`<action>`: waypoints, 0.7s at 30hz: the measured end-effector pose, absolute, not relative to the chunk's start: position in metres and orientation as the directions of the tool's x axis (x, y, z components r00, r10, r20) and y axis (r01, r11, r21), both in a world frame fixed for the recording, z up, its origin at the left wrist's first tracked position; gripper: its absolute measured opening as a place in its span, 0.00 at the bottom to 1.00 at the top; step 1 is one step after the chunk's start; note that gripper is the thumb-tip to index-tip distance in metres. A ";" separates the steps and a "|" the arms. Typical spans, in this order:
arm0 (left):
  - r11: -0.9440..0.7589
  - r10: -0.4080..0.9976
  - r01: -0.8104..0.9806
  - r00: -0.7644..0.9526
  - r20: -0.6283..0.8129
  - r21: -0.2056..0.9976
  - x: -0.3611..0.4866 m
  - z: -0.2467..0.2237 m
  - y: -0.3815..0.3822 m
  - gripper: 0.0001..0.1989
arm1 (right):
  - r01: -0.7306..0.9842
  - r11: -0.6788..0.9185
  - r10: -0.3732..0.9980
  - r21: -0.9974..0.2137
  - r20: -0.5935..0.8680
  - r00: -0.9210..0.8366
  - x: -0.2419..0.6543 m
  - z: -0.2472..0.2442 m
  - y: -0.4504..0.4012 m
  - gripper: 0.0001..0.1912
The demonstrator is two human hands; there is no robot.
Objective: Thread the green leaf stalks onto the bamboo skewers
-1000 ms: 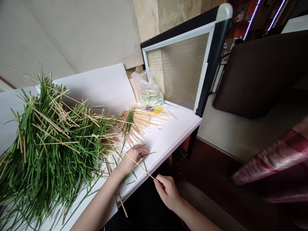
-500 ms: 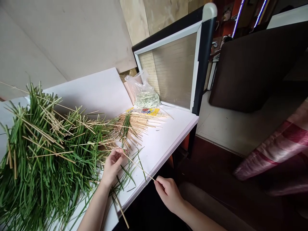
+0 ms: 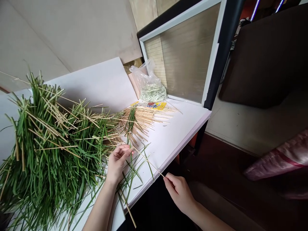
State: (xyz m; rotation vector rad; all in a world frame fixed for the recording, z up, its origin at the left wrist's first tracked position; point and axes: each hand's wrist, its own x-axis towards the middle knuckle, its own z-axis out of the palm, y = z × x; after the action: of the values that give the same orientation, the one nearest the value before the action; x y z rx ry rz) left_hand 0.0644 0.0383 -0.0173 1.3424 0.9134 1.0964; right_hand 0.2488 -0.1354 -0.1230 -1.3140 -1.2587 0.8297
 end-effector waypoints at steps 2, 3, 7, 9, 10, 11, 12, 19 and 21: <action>-0.082 0.962 -0.089 0.253 0.102 0.993 0.065 -0.017 0.037 0.16 | 0.210 0.149 0.963 -0.966 0.190 0.192 0.249 -0.123 -0.136 0.21; -0.088 0.963 -0.090 0.247 0.108 0.992 0.066 -0.017 0.037 0.17 | 0.210 0.152 0.963 -0.966 0.192 0.190 0.249 -0.122 -0.136 0.21; -0.114 0.963 -0.059 0.239 0.125 0.992 0.067 -0.016 0.036 0.17 | 0.207 0.165 0.963 -0.964 0.203 0.180 0.249 -0.123 -0.137 0.21; -0.122 0.963 -0.048 0.237 0.129 0.991 0.067 -0.016 0.036 0.16 | 0.192 0.174 0.962 -0.966 0.208 0.175 0.248 -0.123 -0.137 0.21; -0.126 0.963 -0.046 0.235 0.133 0.991 0.067 -0.016 0.037 0.16 | 0.183 0.176 0.963 -0.967 0.207 0.172 0.248 -0.123 -0.137 0.21; -0.129 0.963 -0.047 0.234 0.137 0.991 0.067 -0.017 0.037 0.16 | 0.175 0.175 0.964 -0.969 0.204 0.169 0.248 -0.122 -0.137 0.21; -0.131 0.963 -0.049 0.231 0.139 0.990 0.068 -0.017 0.037 0.16 | 0.170 0.173 0.965 -0.970 0.201 0.168 0.248 -0.122 -0.137 0.21; -0.156 0.967 -0.023 0.202 0.158 0.987 0.068 -0.018 0.036 0.14 | 0.178 0.155 0.970 -0.972 0.184 0.158 0.249 -0.121 -0.138 0.21; -0.163 0.969 0.003 0.188 0.159 0.987 0.068 -0.018 0.036 0.13 | 0.180 0.151 0.971 -0.972 0.180 0.155 0.249 -0.121 -0.138 0.21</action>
State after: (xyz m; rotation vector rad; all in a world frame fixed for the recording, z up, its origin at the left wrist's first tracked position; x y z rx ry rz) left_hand 0.0678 0.0356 -0.0178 1.4242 1.0005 1.1739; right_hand 0.2493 -0.1383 -0.1208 -1.2785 -1.2742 0.8763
